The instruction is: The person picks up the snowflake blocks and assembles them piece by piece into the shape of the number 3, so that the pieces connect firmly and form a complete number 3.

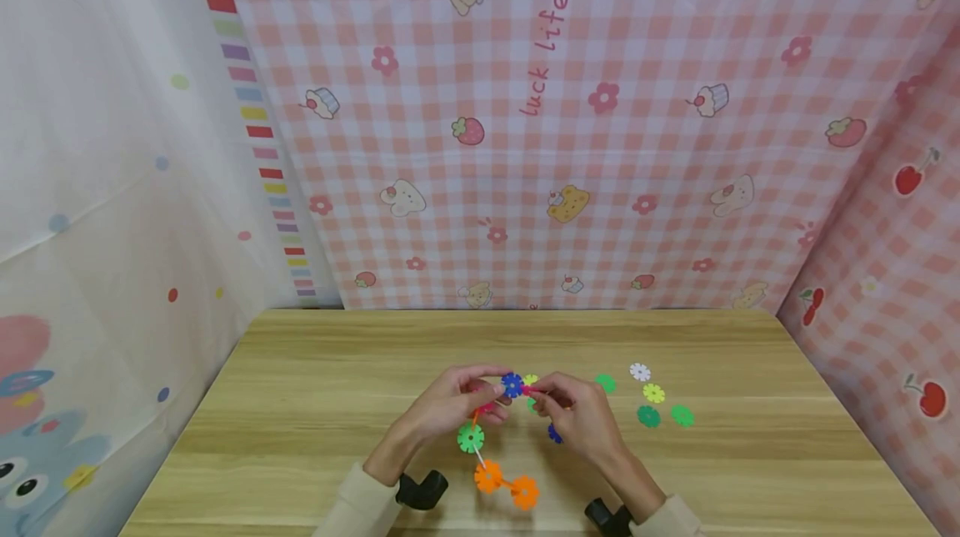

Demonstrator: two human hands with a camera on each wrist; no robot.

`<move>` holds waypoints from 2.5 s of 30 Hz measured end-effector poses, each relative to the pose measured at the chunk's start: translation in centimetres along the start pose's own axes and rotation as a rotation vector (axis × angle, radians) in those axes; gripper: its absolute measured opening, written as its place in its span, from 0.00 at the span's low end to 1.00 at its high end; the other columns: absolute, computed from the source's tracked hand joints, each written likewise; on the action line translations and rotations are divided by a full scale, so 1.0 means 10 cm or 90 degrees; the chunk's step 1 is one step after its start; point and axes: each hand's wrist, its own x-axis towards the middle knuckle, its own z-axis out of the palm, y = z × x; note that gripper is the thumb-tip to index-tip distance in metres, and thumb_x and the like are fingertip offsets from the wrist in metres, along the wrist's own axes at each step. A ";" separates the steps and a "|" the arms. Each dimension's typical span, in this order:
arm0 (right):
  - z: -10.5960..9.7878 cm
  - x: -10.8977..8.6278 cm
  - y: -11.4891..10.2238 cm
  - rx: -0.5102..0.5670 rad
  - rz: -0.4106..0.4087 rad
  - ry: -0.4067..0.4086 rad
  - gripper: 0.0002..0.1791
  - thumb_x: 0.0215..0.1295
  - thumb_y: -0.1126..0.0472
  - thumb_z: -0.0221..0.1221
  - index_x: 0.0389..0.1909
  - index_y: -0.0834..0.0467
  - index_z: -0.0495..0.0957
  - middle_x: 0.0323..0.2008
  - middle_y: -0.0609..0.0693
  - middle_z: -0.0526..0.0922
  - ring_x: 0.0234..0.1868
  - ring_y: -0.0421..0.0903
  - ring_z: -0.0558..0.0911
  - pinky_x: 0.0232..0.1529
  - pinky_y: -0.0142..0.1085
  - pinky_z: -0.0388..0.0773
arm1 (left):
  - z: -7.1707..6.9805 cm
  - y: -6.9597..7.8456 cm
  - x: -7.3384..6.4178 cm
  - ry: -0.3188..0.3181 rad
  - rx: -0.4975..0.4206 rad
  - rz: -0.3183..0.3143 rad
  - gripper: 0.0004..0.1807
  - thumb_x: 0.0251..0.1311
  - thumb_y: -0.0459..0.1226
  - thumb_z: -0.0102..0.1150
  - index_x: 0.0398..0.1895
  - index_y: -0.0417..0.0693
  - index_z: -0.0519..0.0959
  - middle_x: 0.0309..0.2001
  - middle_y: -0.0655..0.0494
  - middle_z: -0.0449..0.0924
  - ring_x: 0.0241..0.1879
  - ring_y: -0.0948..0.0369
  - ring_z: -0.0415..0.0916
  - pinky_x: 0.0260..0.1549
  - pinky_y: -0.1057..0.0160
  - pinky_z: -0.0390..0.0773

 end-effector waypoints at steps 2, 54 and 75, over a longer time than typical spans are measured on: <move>0.01 0.00 0.00 0.001 -0.008 0.003 0.10 0.59 0.80 0.62 0.33 0.62 0.84 0.29 0.53 0.87 0.25 0.49 0.85 0.28 0.33 0.84 | 0.00 0.01 0.00 -0.001 0.003 0.000 0.21 0.72 0.36 0.54 0.65 0.41 0.73 0.46 0.43 0.85 0.46 0.39 0.82 0.51 0.42 0.79; -0.76 -0.28 0.52 0.022 0.367 -0.118 0.17 0.63 0.65 0.64 0.52 0.65 0.77 0.43 0.59 0.78 0.26 0.48 0.79 0.24 0.38 0.79 | -0.14 -0.15 -0.02 0.017 0.043 -0.028 0.20 0.72 0.34 0.51 0.65 0.45 0.70 0.55 0.30 0.72 0.46 0.42 0.81 0.47 0.51 0.83; -0.81 -0.40 0.69 0.024 0.384 -0.186 0.19 0.54 0.68 0.70 0.47 0.65 0.78 0.35 0.54 0.68 0.27 0.46 0.73 0.21 0.34 0.77 | -0.17 -0.17 -0.04 0.023 0.085 -0.023 0.21 0.72 0.34 0.48 0.67 0.45 0.69 0.52 0.41 0.71 0.51 0.42 0.75 0.46 0.49 0.83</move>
